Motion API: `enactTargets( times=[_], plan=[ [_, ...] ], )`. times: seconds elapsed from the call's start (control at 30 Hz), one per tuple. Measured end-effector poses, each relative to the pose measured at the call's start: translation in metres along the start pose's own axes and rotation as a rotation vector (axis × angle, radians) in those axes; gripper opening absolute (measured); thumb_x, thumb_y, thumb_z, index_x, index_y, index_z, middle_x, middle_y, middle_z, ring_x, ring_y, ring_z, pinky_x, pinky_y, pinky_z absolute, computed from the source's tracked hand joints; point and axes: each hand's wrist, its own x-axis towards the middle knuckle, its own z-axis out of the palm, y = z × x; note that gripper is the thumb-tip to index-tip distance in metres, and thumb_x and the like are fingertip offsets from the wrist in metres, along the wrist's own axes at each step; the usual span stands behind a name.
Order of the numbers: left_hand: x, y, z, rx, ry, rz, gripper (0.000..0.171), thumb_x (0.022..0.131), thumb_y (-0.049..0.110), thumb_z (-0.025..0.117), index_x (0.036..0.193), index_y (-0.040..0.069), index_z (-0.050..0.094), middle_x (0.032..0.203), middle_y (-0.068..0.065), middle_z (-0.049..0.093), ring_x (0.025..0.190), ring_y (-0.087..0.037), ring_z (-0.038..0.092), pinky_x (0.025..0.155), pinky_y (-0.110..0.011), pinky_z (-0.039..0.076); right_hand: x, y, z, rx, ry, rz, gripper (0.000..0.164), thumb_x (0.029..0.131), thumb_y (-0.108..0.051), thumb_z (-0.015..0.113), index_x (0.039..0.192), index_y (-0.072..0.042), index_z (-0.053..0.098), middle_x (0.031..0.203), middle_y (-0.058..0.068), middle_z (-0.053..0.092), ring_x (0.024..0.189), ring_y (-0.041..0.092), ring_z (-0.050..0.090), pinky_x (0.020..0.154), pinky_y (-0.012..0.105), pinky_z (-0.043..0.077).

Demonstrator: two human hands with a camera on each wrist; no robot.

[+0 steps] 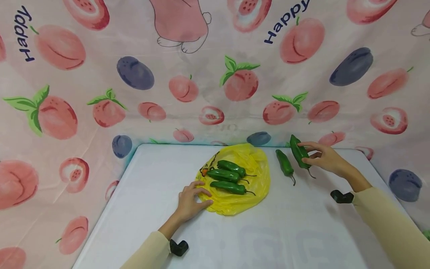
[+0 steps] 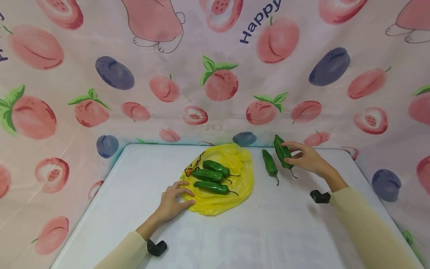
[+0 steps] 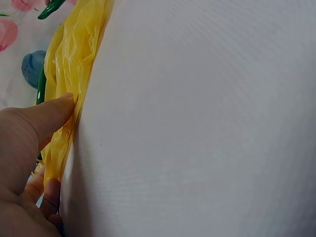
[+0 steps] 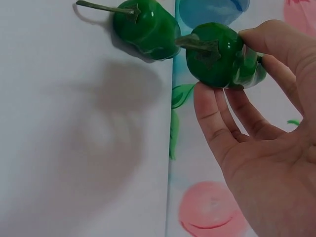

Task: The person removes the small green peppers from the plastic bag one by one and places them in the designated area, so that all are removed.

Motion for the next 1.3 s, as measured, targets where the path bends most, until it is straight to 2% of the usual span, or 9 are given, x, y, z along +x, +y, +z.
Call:
enactTargets(
  times=[0.1,0.3,0.47,0.6,0.8,0.97,1.3],
  plan=[
    [0.000,0.000,-0.001,-0.004,0.002,0.002,0.013,0.086,0.028,0.085,0.096,0.023,0.078,0.139,-0.008,0.059,0.123,-0.037,0.050,0.093,-0.057,0.028,0.006,0.003,0.002,0.001,-0.004,0.019,0.059,0.097,-0.027,0.074,0.150,-0.013,0.050,0.137,0.023,0.054,0.111,0.041,0.063,0.083,0.037,0.055],
    [-0.001,-0.001,-0.001,-0.002,0.003,-0.003,0.014,0.086,0.028,0.085,0.096,0.022,0.078,0.139,-0.008,0.059,0.123,-0.037,0.050,0.092,-0.057,0.029,0.015,0.014,0.006,0.041,-0.015,0.031,0.061,0.097,-0.025,0.074,0.151,-0.010,0.049,0.141,0.023,0.051,0.121,0.044,0.055,0.083,0.034,0.055],
    [-0.001,-0.001,-0.001,-0.002,-0.001,-0.003,0.013,0.086,0.028,0.085,0.096,0.022,0.078,0.140,-0.008,0.059,0.123,-0.036,0.050,0.092,-0.056,0.028,0.020,0.022,0.011,0.081,-0.035,0.065,0.060,0.097,-0.023,0.073,0.150,-0.009,0.049,0.144,0.025,0.048,0.127,0.046,0.048,0.085,0.038,0.055],
    [-0.001,-0.001,0.000,-0.007,-0.005,-0.001,0.013,0.087,0.028,0.085,0.096,0.022,0.078,0.140,-0.009,0.059,0.124,-0.036,0.049,0.092,-0.056,0.028,0.020,0.027,0.016,0.099,-0.048,0.078,0.060,0.097,-0.024,0.073,0.150,-0.008,0.049,0.142,0.028,0.048,0.127,0.047,0.047,0.084,0.039,0.055],
    [-0.001,-0.002,0.001,-0.002,-0.003,-0.002,0.014,0.086,0.029,0.085,0.097,0.023,0.078,0.140,-0.008,0.059,0.123,-0.035,0.050,0.092,-0.055,0.028,0.021,0.035,0.022,0.128,-0.053,0.068,0.060,0.096,-0.023,0.074,0.148,-0.005,0.049,0.141,0.031,0.048,0.128,0.047,0.046,0.079,0.034,0.057],
    [0.000,-0.001,0.000,0.004,-0.002,-0.005,0.014,0.086,0.029,0.085,0.097,0.023,0.078,0.140,-0.007,0.058,0.122,-0.034,0.050,0.090,-0.052,0.029,0.022,0.041,0.027,0.148,-0.058,0.079,0.060,0.096,-0.020,0.074,0.149,-0.004,0.049,0.139,0.032,0.049,0.125,0.045,0.048,0.077,0.036,0.058],
    [0.001,0.002,-0.001,0.016,0.001,-0.017,0.014,0.087,0.030,0.085,0.096,0.023,0.078,0.140,-0.007,0.059,0.122,-0.034,0.050,0.090,-0.052,0.029,0.021,0.042,0.030,0.147,-0.078,0.077,0.057,0.098,-0.018,0.071,0.149,-0.002,0.049,0.141,0.034,0.048,0.127,0.047,0.047,0.078,0.033,0.057]
  ],
)
